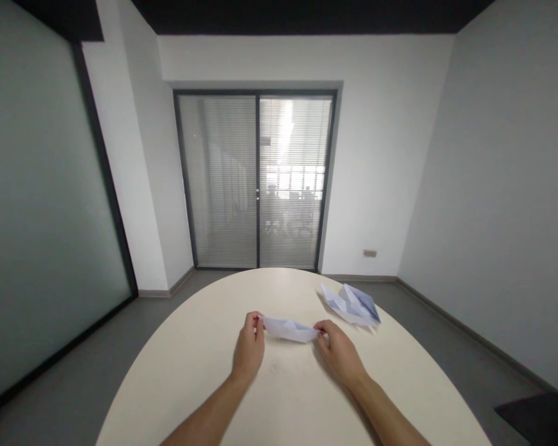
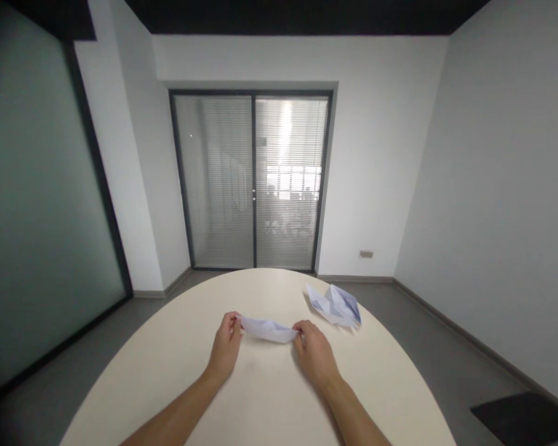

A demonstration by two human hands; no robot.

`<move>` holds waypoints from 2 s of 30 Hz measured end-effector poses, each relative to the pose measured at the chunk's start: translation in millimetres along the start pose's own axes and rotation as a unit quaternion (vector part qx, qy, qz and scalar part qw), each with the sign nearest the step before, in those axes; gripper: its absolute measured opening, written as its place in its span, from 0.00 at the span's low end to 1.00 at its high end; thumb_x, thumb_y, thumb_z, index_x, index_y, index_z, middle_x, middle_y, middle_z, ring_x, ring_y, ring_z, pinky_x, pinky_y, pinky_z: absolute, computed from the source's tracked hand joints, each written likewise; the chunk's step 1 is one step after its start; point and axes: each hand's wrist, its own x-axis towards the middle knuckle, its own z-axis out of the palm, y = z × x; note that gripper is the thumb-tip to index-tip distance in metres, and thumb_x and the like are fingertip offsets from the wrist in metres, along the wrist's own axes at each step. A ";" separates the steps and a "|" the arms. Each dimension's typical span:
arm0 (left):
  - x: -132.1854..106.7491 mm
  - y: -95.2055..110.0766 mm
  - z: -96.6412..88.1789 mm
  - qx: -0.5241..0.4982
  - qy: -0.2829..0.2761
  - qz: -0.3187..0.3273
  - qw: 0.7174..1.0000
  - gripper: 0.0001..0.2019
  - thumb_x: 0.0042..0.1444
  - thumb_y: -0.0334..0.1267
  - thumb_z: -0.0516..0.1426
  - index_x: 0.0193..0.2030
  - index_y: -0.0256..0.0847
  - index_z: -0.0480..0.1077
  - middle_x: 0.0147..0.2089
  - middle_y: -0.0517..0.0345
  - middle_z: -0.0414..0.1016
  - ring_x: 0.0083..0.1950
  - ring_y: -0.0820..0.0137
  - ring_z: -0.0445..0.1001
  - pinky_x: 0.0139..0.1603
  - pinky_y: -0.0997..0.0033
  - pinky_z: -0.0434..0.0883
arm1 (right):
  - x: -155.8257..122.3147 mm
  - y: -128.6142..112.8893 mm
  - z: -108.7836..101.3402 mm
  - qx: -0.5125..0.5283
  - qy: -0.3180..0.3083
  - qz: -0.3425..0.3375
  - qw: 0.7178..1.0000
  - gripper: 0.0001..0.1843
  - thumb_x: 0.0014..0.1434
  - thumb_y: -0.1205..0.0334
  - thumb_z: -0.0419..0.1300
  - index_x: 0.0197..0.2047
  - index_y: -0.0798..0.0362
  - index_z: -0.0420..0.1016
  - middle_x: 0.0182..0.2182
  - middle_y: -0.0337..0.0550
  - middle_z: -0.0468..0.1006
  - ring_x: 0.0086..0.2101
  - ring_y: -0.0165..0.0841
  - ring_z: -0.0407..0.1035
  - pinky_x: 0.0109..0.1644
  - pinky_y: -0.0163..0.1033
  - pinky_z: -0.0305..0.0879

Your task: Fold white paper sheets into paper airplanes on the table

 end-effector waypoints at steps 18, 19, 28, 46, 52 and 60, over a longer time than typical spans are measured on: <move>-16.8 31.7 -4.3 0.035 -0.099 0.142 0.984 0.08 0.67 0.39 0.48 0.46 0.44 0.67 0.44 0.56 0.77 0.44 0.67 0.77 0.48 0.66 0.73 | -5.6 -17.6 -1.4 0.008 -0.020 -0.165 0.986 0.31 0.55 0.59 0.64 0.61 0.51 0.66 0.49 0.50 0.75 0.51 0.45 0.67 0.60 0.53 0.59; -16.3 30.7 -4.3 0.031 -0.098 0.134 0.986 0.08 0.67 0.39 0.49 0.46 0.44 0.67 0.45 0.56 0.77 0.44 0.67 0.77 0.47 0.66 0.73 | -5.3 -18.0 -2.3 0.008 -0.018 -0.165 0.986 0.29 0.55 0.60 0.64 0.60 0.50 0.67 0.48 0.50 0.76 0.50 0.45 0.68 0.59 0.52 0.60; -13.6 15.3 3.7 0.006 -0.131 0.085 0.988 0.23 0.59 0.37 0.58 0.60 0.47 0.59 0.47 0.57 0.77 0.47 0.67 0.76 0.52 0.64 0.71 | -3.8 -18.3 -1.5 0.009 -0.007 -0.169 0.986 0.06 0.63 0.59 0.60 0.43 0.50 0.74 0.37 0.44 0.78 0.40 0.39 0.71 0.48 0.45 0.64; -11.8 16.5 5.9 0.005 -0.152 0.054 0.987 0.20 0.58 0.37 0.58 0.57 0.44 0.62 0.41 0.57 0.80 0.43 0.66 0.78 0.49 0.66 0.71 | -6.1 -14.0 4.0 0.048 -0.037 -0.090 0.994 0.13 0.65 0.52 0.56 0.47 0.48 0.76 0.39 0.45 0.79 0.43 0.40 0.72 0.50 0.45 0.67; -13.8 17.8 4.3 0.017 -0.149 0.070 0.986 0.19 0.60 0.38 0.57 0.57 0.44 0.61 0.40 0.58 0.79 0.42 0.66 0.77 0.47 0.65 0.72 | -7.1 -16.7 1.7 0.033 -0.050 -0.096 0.994 0.16 0.69 0.51 0.50 0.47 0.49 0.75 0.42 0.47 0.80 0.45 0.41 0.72 0.52 0.47 0.66; -13.1 28.0 -2.3 0.150 -0.063 0.257 0.953 0.26 0.63 0.33 0.52 0.67 0.45 0.53 0.68 0.48 0.61 0.68 0.62 0.61 0.67 0.52 0.61 | -5.9 -15.0 2.1 -0.011 -0.066 -0.160 0.985 0.18 0.70 0.57 0.48 0.56 0.51 0.73 0.48 0.49 0.80 0.47 0.40 0.73 0.55 0.46 0.65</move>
